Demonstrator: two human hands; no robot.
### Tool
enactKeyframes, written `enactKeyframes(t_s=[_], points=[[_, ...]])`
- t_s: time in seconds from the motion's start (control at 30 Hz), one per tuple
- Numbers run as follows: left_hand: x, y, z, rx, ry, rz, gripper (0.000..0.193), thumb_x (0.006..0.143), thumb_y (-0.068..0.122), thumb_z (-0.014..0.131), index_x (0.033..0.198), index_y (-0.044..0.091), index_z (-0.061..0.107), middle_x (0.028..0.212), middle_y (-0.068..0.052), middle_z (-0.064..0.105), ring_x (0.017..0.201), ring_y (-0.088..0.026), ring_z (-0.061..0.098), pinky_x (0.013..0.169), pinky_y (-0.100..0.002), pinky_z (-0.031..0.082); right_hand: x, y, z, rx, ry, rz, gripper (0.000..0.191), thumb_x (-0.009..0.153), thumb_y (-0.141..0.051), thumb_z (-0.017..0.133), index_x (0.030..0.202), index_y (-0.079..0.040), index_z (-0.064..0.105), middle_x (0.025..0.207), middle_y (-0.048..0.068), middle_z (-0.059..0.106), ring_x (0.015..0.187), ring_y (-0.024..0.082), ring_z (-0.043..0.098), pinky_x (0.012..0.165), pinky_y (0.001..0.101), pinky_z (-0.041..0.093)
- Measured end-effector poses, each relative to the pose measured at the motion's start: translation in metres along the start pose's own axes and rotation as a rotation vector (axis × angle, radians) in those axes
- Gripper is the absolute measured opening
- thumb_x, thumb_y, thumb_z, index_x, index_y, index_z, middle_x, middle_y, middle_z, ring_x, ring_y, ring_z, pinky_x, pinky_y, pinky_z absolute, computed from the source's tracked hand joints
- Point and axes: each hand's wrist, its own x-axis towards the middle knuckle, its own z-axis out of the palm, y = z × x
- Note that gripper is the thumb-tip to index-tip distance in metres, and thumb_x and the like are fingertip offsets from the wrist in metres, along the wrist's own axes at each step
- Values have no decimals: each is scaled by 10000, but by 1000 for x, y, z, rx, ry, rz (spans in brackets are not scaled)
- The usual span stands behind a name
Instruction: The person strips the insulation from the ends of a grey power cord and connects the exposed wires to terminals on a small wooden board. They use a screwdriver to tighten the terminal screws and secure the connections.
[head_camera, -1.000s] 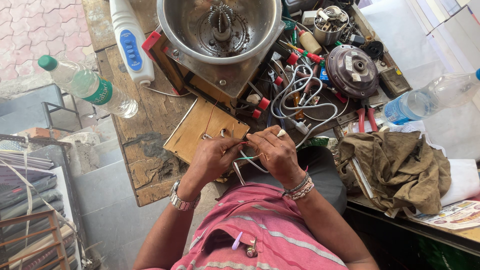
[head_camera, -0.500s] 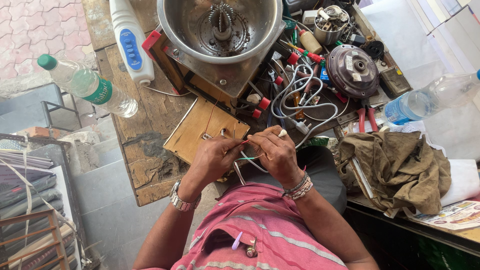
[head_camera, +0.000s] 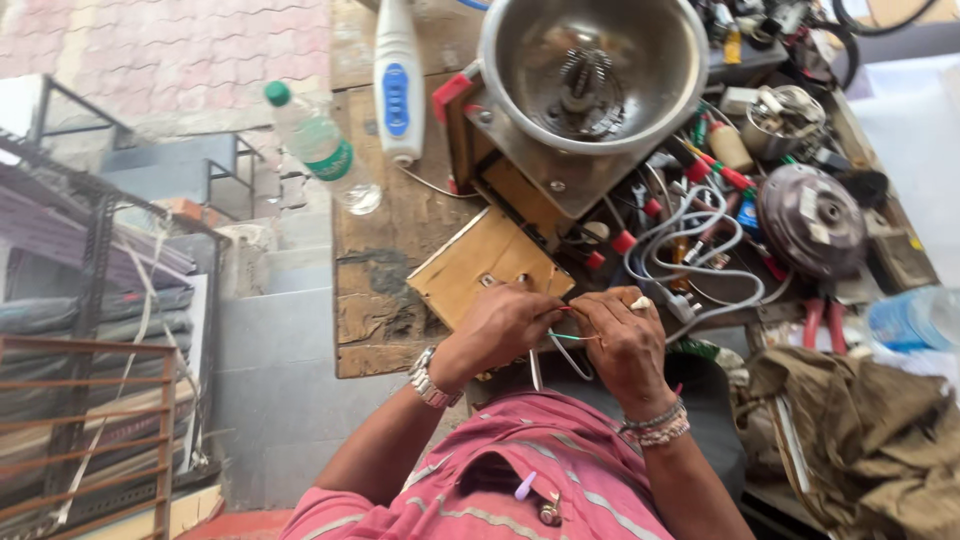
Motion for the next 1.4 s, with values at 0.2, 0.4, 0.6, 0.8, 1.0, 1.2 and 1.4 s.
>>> enactKeyframes(t_s=[0.2,0.4,0.6,0.8,1.0,1.2,1.4], points=[[1,-1,-2,26,-5,-24,177,917,240,685,962,89,768,775,-144,705,779,-353,669,703,-488,519,1,0,2,-4,-10,-17,181,806,-103,752,984,-86,776,979,37,754,961,253,677,849,384,484],[0,-2,-6,-83,-15,-67,205,920,259,691,1003,91,773,813,-147,717,776,-346,682,690,-460,528,2,0,2,30,35,32,107,825,-100,803,926,-90,768,947,24,755,949,226,679,858,373,495],[0,-9,-8,-115,-34,-85,208,912,267,708,963,77,776,815,-157,723,759,-349,692,678,-445,536,8,-3,4,-7,51,-7,121,882,-117,789,992,-73,770,990,50,758,958,251,681,862,382,500],[-3,-20,2,-314,43,-290,235,921,266,722,1015,66,801,866,-139,765,725,-224,745,655,-362,572,-4,-9,8,124,118,145,440,867,-189,805,1241,-1,670,1131,110,718,947,287,647,843,398,515],[0,-27,-1,-465,82,-502,303,968,289,700,1043,8,787,736,-64,768,648,-60,630,574,-273,505,-33,-17,4,213,92,365,353,888,-124,790,1215,-41,687,1123,97,728,885,238,657,734,349,530],[9,-20,-6,-411,84,-536,305,954,291,702,1061,17,786,749,-38,776,635,-45,615,560,-259,496,-71,-14,-3,231,154,361,259,888,-66,773,1140,-57,714,1057,75,737,858,214,676,752,327,543],[5,-13,-3,-297,219,-448,278,959,279,708,1063,34,788,742,-50,767,641,-47,641,558,-259,496,-137,2,-15,335,222,563,209,905,-39,743,1113,-32,725,995,73,769,808,147,705,689,275,553]])
